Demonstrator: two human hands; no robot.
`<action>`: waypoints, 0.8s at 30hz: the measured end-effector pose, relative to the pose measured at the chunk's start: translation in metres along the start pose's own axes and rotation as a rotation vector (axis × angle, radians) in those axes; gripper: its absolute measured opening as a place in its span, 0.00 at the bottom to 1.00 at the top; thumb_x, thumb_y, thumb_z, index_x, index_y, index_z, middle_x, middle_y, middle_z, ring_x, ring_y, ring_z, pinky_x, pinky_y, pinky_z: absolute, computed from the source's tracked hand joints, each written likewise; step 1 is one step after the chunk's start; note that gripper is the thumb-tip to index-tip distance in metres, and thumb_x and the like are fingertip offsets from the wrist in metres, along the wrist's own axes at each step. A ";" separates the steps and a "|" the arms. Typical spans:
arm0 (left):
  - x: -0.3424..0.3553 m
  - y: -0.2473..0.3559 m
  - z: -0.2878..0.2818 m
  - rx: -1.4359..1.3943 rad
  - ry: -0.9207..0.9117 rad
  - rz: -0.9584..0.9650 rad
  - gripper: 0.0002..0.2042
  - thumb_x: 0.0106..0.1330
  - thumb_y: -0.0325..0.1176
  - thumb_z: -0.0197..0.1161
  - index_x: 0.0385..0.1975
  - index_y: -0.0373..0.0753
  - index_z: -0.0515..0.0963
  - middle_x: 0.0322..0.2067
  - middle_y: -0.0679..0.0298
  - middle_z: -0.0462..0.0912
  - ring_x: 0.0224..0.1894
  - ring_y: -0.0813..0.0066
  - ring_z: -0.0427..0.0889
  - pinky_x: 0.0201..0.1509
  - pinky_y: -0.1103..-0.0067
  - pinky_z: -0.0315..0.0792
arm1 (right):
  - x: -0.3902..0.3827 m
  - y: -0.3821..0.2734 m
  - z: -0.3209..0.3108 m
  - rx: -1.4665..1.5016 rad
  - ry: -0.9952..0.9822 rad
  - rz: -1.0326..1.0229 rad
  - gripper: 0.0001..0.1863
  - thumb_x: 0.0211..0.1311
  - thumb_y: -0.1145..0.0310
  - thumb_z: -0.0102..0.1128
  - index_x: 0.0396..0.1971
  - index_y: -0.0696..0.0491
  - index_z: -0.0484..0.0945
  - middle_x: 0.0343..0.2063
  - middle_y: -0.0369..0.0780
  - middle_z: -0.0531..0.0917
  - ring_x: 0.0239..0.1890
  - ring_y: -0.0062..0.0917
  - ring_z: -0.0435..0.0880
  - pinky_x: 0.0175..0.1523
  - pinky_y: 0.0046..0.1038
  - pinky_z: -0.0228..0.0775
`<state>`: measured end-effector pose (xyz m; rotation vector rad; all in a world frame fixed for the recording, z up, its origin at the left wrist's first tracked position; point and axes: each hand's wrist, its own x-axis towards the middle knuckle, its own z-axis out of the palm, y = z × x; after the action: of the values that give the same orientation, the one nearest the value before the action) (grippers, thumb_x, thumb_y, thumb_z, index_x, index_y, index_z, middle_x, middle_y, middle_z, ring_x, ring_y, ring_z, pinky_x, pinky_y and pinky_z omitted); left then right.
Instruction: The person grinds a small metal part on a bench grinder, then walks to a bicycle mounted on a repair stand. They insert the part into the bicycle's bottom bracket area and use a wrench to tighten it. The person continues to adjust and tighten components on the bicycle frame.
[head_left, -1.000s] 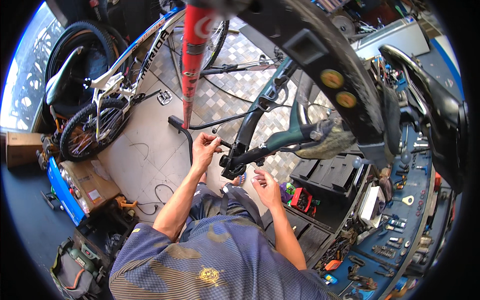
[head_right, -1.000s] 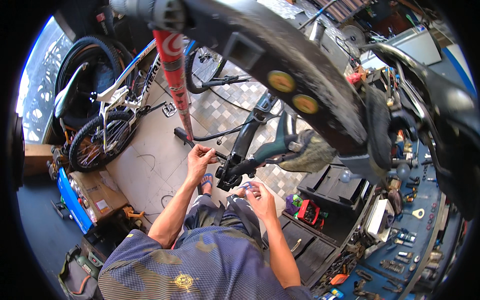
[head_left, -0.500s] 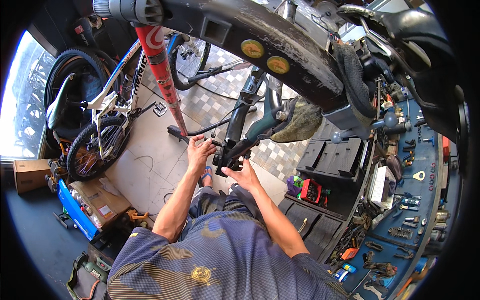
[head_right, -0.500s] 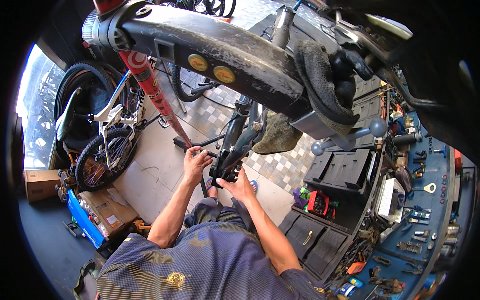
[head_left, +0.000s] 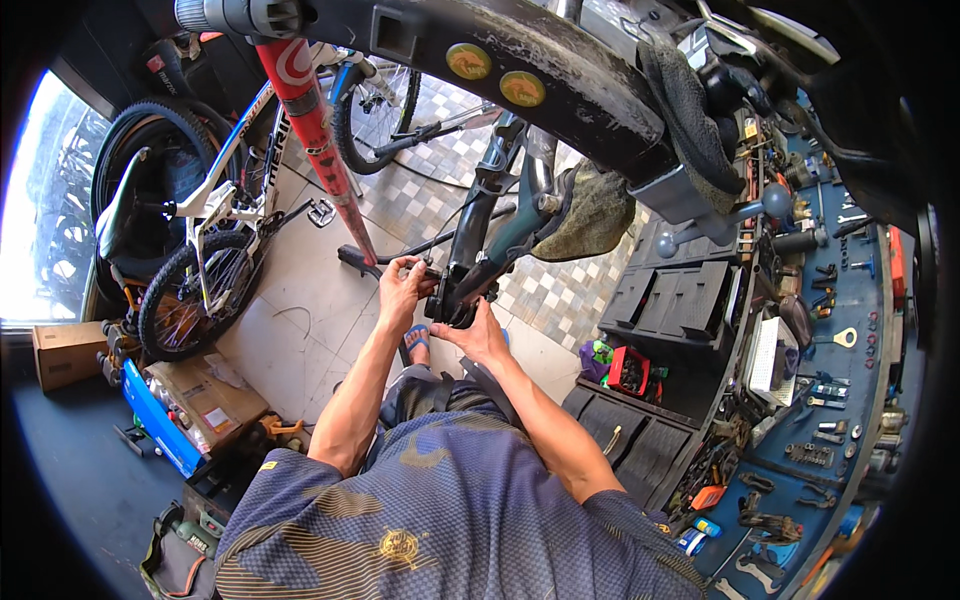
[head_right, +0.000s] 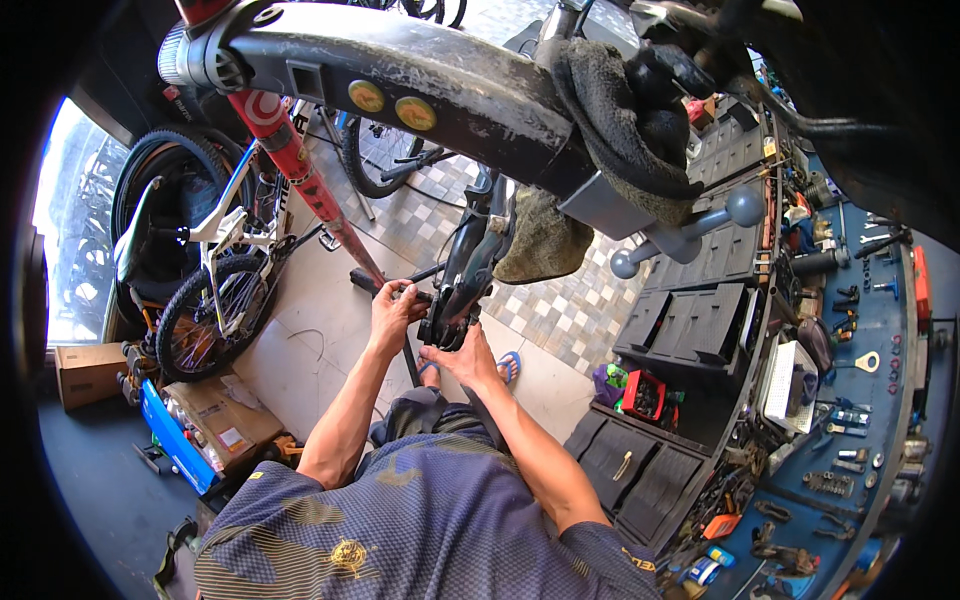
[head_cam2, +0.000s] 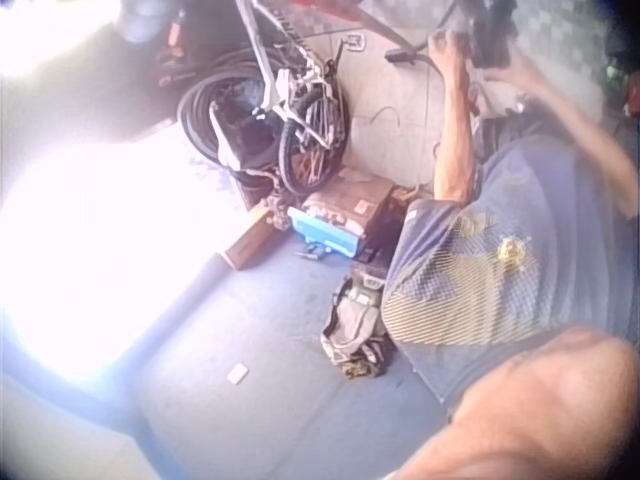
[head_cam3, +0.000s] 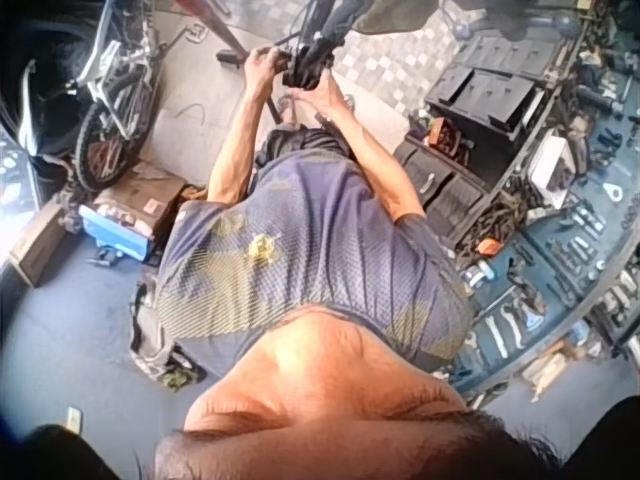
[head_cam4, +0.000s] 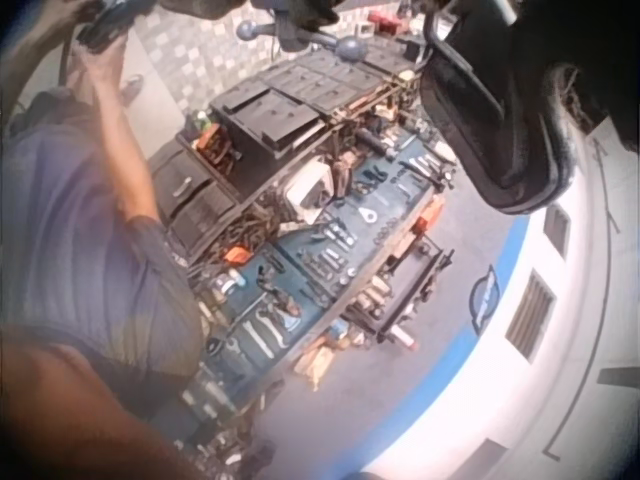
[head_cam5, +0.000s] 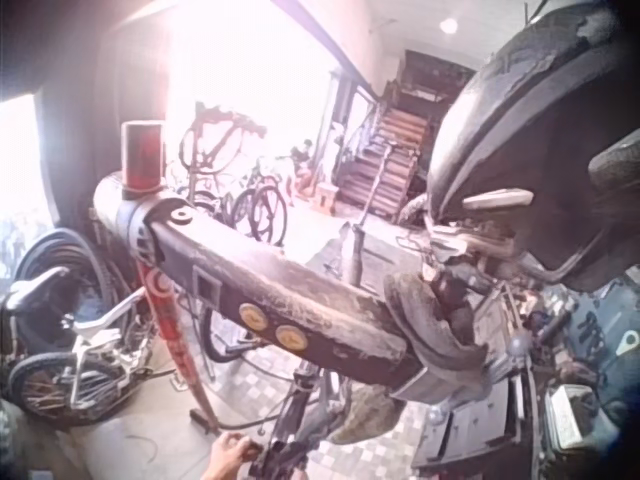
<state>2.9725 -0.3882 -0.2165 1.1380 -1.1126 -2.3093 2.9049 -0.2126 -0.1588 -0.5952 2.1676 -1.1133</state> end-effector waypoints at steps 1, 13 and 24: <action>0.000 0.000 0.000 0.009 0.000 0.000 0.14 0.76 0.37 0.66 0.53 0.40 0.73 0.37 0.58 0.88 0.33 0.73 0.89 0.41 0.75 0.84 | 0.000 0.000 -0.003 0.033 -0.016 0.004 0.56 0.42 0.36 0.84 0.61 0.61 0.71 0.54 0.51 0.84 0.58 0.41 0.84 0.63 0.36 0.74; 0.002 -0.005 0.000 -0.008 -0.013 0.065 0.12 0.75 0.33 0.67 0.51 0.39 0.73 0.38 0.56 0.89 0.33 0.72 0.89 0.37 0.77 0.84 | 0.000 0.012 -0.015 0.318 -0.142 0.062 0.43 0.51 0.48 0.85 0.60 0.59 0.78 0.50 0.42 0.87 0.54 0.25 0.84 0.61 0.27 0.74; 0.002 -0.006 0.000 0.108 0.000 0.109 0.12 0.76 0.32 0.66 0.52 0.36 0.74 0.38 0.56 0.89 0.37 0.70 0.90 0.41 0.73 0.86 | 0.003 0.024 -0.014 0.127 -0.118 0.068 0.40 0.54 0.51 0.84 0.62 0.56 0.78 0.48 0.38 0.88 0.49 0.23 0.85 0.53 0.27 0.80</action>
<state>2.9716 -0.3855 -0.2227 1.0861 -1.2801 -2.1899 2.8900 -0.1940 -0.1730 -0.5132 1.9860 -1.1402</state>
